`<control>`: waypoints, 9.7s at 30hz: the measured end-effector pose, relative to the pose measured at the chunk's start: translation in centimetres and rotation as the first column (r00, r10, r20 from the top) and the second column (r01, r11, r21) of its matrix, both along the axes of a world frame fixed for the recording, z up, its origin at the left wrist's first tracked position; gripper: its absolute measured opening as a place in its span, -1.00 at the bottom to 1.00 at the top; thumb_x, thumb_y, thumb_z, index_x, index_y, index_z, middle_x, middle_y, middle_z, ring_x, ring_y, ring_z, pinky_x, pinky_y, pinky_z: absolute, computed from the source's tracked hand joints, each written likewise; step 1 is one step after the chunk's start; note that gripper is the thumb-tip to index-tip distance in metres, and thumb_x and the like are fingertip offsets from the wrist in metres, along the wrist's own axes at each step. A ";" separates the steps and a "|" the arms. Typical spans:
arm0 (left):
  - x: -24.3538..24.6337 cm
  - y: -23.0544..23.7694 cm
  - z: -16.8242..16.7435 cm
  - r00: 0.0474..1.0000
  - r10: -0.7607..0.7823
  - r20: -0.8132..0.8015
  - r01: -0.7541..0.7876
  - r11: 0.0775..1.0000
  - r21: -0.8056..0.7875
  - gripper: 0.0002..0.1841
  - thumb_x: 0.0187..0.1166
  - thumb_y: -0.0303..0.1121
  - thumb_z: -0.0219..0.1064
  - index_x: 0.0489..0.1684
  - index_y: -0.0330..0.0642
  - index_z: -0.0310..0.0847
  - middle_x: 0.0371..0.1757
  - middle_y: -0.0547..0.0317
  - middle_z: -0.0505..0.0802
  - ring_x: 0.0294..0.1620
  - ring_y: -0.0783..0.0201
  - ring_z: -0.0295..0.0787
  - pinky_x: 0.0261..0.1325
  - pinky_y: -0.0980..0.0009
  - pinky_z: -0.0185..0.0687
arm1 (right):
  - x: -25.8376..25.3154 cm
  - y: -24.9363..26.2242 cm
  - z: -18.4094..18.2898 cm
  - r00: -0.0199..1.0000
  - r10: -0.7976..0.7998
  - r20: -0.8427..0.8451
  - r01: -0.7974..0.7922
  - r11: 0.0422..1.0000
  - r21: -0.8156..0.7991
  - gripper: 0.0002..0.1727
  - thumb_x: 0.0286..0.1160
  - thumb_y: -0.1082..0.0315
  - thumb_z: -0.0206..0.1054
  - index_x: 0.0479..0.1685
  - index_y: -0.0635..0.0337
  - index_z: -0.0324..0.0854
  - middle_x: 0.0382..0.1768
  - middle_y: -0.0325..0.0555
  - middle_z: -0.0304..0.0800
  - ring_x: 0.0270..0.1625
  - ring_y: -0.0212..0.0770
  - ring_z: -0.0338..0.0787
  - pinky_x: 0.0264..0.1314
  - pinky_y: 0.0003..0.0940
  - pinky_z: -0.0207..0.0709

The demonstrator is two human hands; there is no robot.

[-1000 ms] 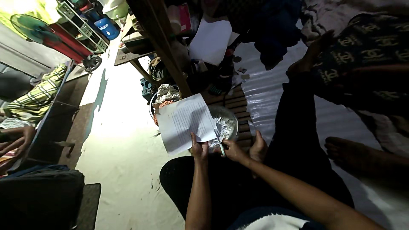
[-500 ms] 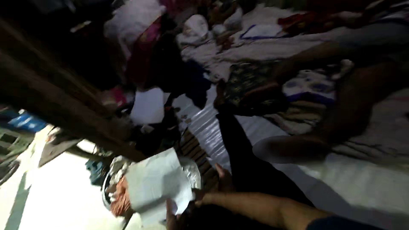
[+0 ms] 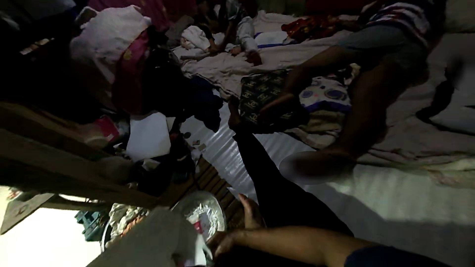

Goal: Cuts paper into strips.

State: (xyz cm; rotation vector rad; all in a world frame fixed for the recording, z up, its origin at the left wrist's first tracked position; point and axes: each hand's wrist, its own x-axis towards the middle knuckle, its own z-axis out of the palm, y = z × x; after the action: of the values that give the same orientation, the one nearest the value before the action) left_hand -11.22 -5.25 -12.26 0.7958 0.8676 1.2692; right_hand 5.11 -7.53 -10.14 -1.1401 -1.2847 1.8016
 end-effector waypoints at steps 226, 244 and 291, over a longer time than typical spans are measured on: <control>-1.7 -7.9 1.3 0.881 -0.075 -0.466 -0.076 0.952 -0.297 -0.75 0.49 -0.65 0.39 0.08 -0.53 0.60 -0.10 0.07 0.85 -0.02 0.48 0.78 0.20 0.48 0.70 | 0.3 0.8 -1.2 0.839 -0.542 0.045 0.544 0.836 -0.068 -0.83 0.61 0.43 0.36 -0.14 0.41 0.54 -0.44 -0.26 0.64 -0.48 -0.55 0.61 -0.33 -0.63 0.56; -2.2 -8.8 1.0 0.893 -0.031 -0.450 -0.112 0.951 -0.289 -0.75 0.45 -0.67 0.39 0.06 -0.52 0.60 -0.14 0.11 0.86 -0.05 0.48 0.80 0.17 0.47 0.73 | 0.8 2.8 -1.1 0.882 -0.456 0.124 0.469 0.876 -0.115 -0.79 0.61 0.38 0.39 -0.17 0.39 0.55 -0.45 -0.26 0.66 -0.51 -0.55 0.58 -0.37 -0.62 0.51; 0.4 6.7 -2.5 0.892 0.277 -0.357 -0.341 0.931 -0.131 -0.54 0.70 -0.48 0.27 0.48 -0.57 0.34 0.37 -0.26 0.66 0.30 0.19 0.66 0.41 0.24 0.58 | 8.4 10.4 -3.0 0.694 -0.508 0.509 0.527 0.841 0.121 -0.51 0.62 0.18 0.36 0.37 0.37 0.58 0.22 0.30 0.72 0.28 0.15 0.71 0.42 0.11 0.51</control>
State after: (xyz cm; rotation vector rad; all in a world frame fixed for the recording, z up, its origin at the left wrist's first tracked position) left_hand -10.86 1.44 -14.77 0.7474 1.4173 1.3220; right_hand 13.56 2.88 -13.10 -1.8893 -1.0450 1.1191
